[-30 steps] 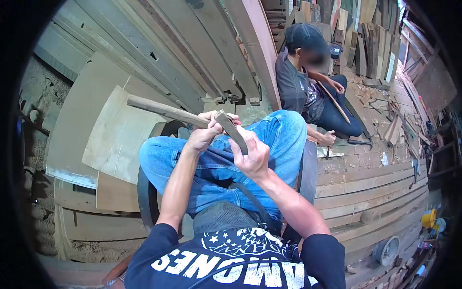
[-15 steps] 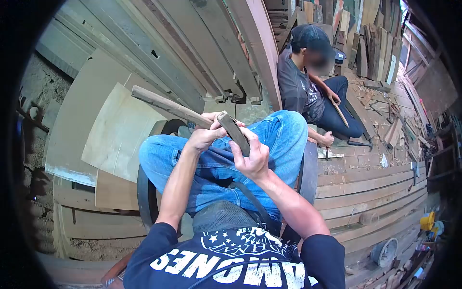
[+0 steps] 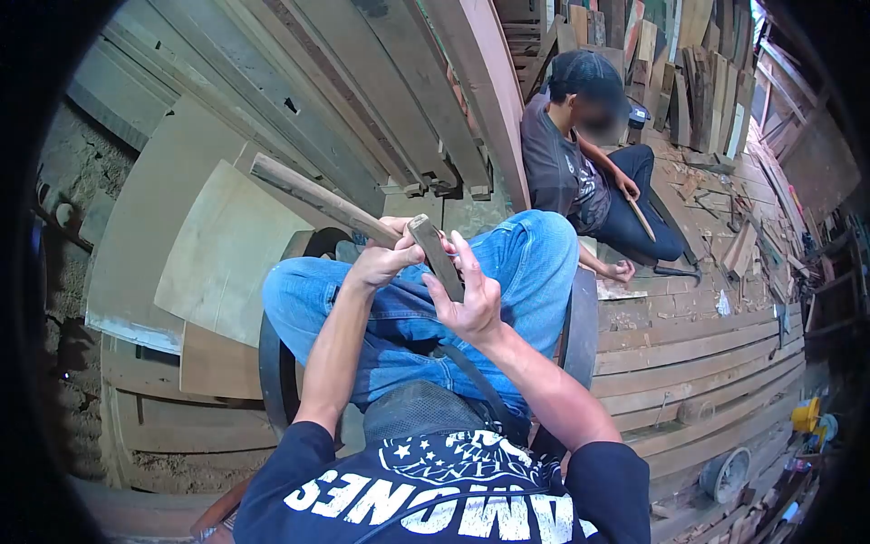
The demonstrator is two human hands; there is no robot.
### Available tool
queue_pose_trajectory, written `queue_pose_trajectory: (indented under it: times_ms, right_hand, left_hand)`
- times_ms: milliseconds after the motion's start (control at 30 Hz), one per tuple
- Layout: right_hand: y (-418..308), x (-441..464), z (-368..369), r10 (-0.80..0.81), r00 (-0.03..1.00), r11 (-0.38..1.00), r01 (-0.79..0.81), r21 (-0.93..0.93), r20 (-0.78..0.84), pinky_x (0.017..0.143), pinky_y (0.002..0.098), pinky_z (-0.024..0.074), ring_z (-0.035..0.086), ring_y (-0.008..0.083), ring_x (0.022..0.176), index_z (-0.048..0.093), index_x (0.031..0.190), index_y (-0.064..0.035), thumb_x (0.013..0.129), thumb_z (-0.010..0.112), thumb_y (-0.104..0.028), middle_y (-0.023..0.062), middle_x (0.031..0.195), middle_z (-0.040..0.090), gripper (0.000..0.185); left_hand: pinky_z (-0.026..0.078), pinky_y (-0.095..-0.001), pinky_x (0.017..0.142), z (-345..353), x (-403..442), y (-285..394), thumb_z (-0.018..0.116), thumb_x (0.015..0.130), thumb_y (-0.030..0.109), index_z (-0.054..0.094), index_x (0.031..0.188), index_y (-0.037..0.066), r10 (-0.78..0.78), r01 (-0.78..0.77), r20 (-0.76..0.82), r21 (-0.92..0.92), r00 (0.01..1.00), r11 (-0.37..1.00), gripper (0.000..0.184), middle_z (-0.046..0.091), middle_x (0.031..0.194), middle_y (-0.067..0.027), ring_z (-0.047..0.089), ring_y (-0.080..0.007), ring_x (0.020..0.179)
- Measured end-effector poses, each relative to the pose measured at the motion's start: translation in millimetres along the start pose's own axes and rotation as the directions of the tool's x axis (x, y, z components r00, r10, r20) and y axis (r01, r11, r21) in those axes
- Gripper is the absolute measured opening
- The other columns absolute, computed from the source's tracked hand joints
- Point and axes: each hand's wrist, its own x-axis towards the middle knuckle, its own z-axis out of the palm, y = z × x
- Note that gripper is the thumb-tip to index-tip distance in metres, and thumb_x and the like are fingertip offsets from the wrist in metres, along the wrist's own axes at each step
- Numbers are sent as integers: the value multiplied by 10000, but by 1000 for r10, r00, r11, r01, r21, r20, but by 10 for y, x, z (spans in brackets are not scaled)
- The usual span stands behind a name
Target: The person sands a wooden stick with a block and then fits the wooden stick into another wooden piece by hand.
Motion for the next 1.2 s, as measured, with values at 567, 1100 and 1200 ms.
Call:
queue_pose_trajectory:
  times_ms: [567,1100,1200]
  right_hand:
    - [-17,77,-14,-80,997,996,81,-27,10,757,367,595,719,336,957,458,1357,68,799,811,-106,225,1171,665,683]
    - [5,80,-36,-71,996,997,71,7,-47,776,394,599,706,380,958,491,1336,49,800,788,-96,238,1166,660,630]
    - [-34,80,-53,-83,996,997,83,-9,-30,763,393,598,707,382,943,485,1343,46,808,782,-96,239,1153,662,629]
  left_hand:
    - [330,-246,586,9,-12,32,870,739,230,367,621,151,-46,56,-58,183,997,982,522,433,675,62,393,-64,658]
    - [422,-245,703,41,-49,-15,805,805,171,424,666,141,-34,58,-155,150,987,987,406,515,753,44,486,-71,745]
    - [386,-250,655,-69,-46,-53,825,795,203,418,653,142,-6,29,-114,197,993,980,436,494,740,49,458,-72,719]
